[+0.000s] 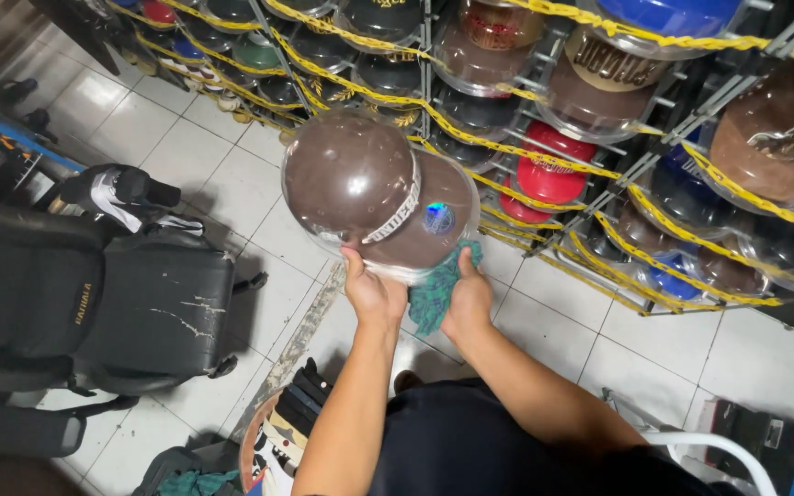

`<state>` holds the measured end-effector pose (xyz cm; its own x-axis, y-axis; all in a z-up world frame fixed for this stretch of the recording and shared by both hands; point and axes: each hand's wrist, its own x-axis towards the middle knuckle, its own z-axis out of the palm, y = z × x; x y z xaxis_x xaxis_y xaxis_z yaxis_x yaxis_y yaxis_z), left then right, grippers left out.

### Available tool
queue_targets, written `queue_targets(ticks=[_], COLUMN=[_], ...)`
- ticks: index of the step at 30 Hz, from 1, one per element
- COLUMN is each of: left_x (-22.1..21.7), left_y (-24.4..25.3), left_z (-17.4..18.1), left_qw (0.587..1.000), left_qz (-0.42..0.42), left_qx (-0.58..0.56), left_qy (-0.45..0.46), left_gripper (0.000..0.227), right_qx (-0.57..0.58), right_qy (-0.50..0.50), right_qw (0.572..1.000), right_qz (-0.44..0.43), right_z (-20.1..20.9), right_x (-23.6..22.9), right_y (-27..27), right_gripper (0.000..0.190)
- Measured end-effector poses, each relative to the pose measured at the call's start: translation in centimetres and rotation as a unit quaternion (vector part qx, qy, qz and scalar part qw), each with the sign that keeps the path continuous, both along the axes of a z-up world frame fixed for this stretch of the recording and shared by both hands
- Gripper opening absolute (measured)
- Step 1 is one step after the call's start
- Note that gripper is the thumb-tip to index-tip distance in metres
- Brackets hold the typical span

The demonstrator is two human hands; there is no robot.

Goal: Cleaning and organizing hats in a display area by wiping the hats and their plastic cases with a cloth.

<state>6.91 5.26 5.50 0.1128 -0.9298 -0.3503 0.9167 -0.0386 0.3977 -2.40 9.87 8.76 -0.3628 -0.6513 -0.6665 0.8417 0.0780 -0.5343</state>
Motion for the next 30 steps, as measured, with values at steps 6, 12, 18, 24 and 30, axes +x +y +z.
queue_targets(ticks=[6,12,18,24,30], left_x=[0.5,0.9,1.8,2.4,1.8], left_y=[-1.6,-1.3,-0.7,-0.1,-1.6], left_z=[-5.2,-5.0,-10.7,-14.2,-5.2], left_qw=[1.0,0.995,0.981,0.965,0.929], left_qz=[-0.03,-0.102,-0.189,-0.231,-0.277], left_qx=[-0.004,0.002,0.032,0.093,0.072], left_qy=[0.004,-0.015,-0.035,-0.083,-0.236], left_gripper=[0.049,0.053,0.049,0.034,0.034], right_qx=[-0.004,-0.024,-0.017,-0.14,-0.096], right_qy=[0.078,0.16,0.252,0.266,0.298], right_qw=[0.997,0.983,0.953,0.914,0.832], right_qz=[0.015,0.087,0.17,0.271,0.458], right_z=[1.3,-3.7,-7.1,-7.7,-6.8], right_x=[-3.8,-10.2,-15.5,-19.0,-21.0], right_y=[-1.3,-4.2,-8.2,-14.9,-17.8], right_gripper=[0.04,0.051,0.046,0.011,0.032])
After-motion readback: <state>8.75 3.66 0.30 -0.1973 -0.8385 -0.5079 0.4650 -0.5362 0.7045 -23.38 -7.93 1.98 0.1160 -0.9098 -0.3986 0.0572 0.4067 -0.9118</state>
